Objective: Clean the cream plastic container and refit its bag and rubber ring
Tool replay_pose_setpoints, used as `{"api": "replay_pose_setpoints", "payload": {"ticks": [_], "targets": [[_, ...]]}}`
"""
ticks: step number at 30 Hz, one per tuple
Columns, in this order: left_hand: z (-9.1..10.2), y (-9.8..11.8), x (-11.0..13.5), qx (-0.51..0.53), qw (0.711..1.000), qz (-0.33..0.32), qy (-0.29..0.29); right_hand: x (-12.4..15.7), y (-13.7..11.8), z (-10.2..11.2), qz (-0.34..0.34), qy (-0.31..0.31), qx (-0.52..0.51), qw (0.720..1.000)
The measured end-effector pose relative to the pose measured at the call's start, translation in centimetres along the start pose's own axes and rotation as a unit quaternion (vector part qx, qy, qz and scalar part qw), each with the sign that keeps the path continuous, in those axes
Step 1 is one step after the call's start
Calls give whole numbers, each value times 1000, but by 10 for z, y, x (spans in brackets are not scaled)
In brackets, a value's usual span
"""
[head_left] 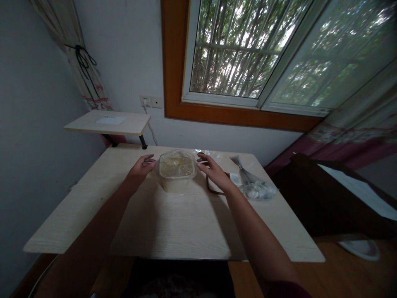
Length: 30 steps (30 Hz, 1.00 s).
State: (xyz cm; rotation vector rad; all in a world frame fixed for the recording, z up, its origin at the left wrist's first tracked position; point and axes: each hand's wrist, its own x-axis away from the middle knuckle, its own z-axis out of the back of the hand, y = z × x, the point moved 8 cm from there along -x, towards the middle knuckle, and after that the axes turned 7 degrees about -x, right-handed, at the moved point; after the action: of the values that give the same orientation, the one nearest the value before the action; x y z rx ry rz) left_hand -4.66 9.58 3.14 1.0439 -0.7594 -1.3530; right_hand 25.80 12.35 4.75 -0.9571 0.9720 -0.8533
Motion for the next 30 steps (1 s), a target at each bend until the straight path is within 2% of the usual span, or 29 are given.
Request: {"api": "replay_pose_setpoints", "payload": {"ticks": [2, 7, 11, 19, 24, 30], "targets": [[4, -3, 6, 11, 1000, 26, 6, 1, -4, 1, 4, 16, 3, 1000], [-2, -6, 18, 25, 998, 46, -25, 6, -5, -9, -25, -4, -27, 999], [-5, -6, 22, 30, 998, 48, -22, 7, -1, -18, -54, -16, -98, 994], [-11, -10, 23, 74, 995, 63, -29, 10, 7, -18, -88, 3, -205, 975], [-14, -15, 25, 68, 996, 50, -34, 16, 15, -19, -99, -9, -201, 974], [-13, -21, 23, -6, 1000, 21, -21, 18, 28, -23, -87, -33, -185, 978]]}}
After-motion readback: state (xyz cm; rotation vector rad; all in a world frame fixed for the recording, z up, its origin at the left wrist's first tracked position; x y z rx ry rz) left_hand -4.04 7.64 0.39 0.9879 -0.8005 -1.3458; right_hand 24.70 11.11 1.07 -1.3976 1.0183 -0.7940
